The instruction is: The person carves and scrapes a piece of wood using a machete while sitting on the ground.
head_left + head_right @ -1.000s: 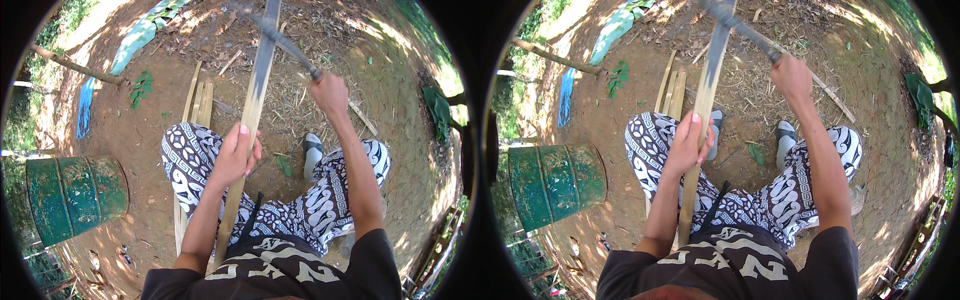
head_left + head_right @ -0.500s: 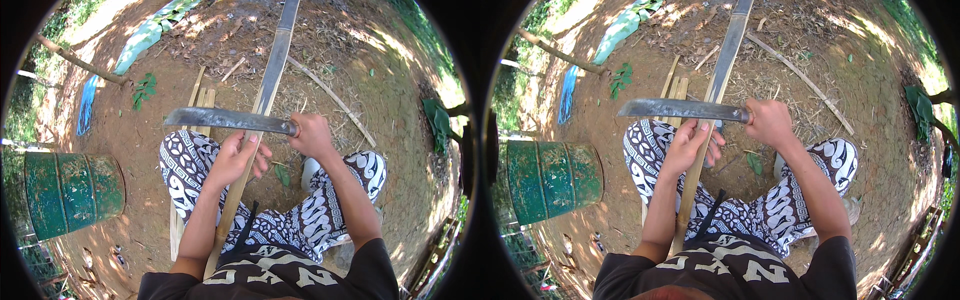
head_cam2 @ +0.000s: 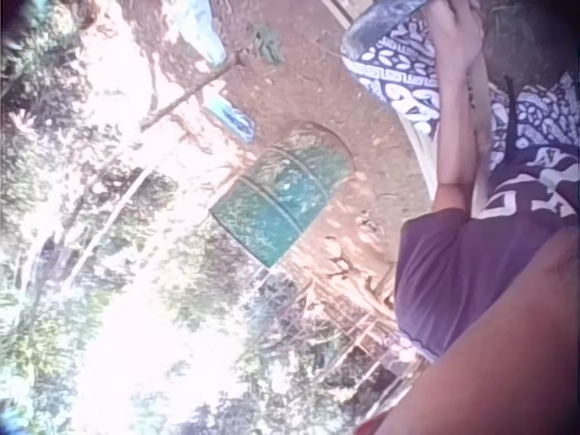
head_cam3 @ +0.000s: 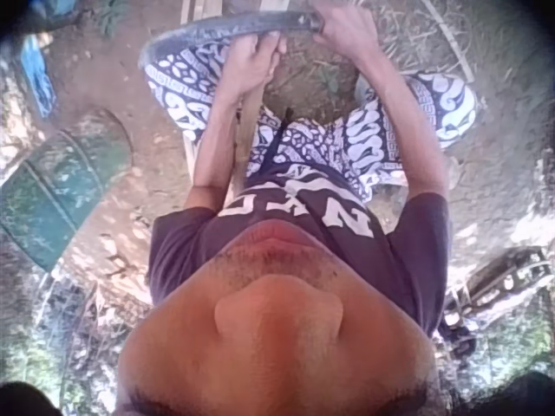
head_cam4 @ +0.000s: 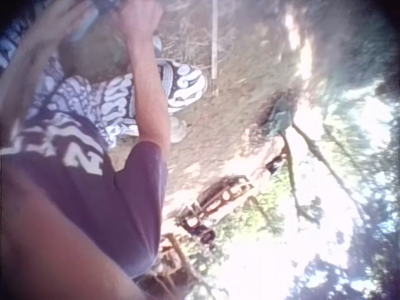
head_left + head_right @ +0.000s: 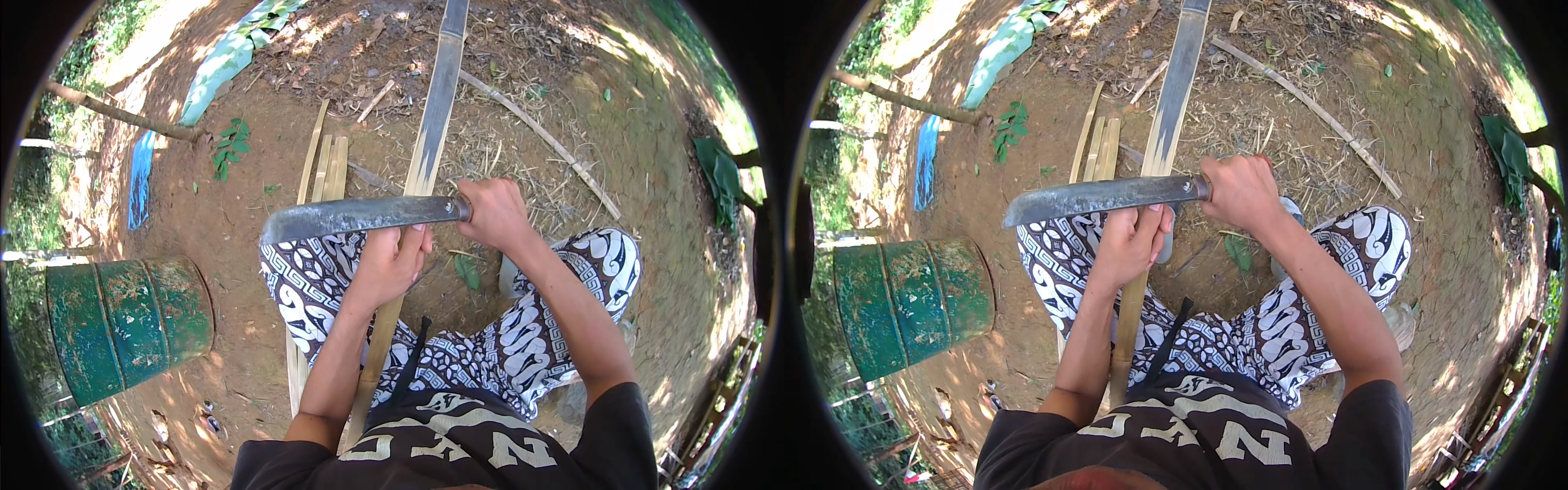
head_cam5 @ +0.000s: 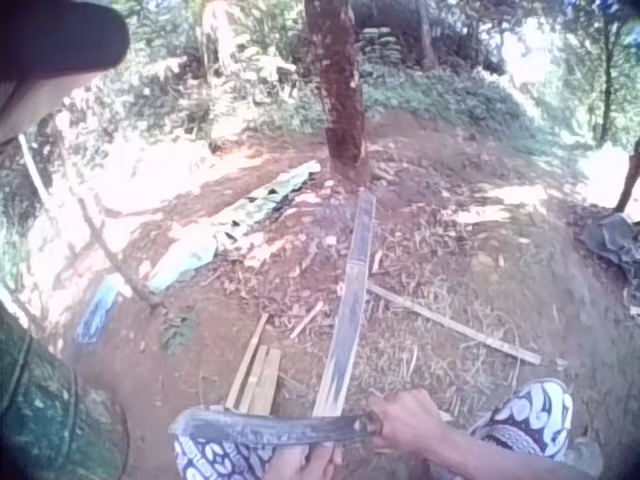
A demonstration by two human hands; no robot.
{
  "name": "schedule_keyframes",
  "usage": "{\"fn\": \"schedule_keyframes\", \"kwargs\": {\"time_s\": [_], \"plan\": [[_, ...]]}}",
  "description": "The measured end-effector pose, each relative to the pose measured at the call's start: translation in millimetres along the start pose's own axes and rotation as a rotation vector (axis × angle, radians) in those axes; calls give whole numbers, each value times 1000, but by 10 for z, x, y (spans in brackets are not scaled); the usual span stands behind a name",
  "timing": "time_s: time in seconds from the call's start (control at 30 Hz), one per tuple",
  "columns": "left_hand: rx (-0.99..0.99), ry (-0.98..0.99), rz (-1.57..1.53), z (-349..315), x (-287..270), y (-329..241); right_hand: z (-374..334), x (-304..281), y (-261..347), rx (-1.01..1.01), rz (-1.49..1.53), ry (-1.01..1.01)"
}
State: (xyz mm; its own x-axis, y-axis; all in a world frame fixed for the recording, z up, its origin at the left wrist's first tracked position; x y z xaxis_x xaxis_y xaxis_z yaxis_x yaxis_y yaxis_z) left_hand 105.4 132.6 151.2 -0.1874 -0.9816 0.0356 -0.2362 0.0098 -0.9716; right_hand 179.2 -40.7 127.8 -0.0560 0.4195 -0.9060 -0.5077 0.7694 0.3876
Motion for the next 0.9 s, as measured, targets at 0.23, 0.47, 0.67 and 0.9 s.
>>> {"fn": "schedule_keyframes", "kwargs": {"time_s": [0.23, 0.47, 0.67, 0.9], "plan": [[-50, -26, 21, -74, -25, 102, 285, -25, -594, 313, -90, -96], [8, -42, -147, -69, -166, -35, 219, -382, -760, 549, 34, -296], [-67, 1, -199, -3, -144, 31, 40, -334, -46, 124, 80, -136], [-70, 19, -67, -18, 7, -145, 59, -138, 26, -2, 38, -71]]}}
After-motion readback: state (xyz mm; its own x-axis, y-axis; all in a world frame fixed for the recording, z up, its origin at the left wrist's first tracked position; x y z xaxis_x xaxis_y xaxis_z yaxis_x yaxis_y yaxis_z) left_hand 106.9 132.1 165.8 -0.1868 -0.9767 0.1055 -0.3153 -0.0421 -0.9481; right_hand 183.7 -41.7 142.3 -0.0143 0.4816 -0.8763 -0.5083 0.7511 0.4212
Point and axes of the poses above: each hand's wrist, its own z-axis towards the middle knuckle, its own x-axis out of the palm, y = z × x, the point moved 3 cm from there along z, towards the middle knuckle, and after that the axes turned 1 degree about -z, right-handed, at the moved point
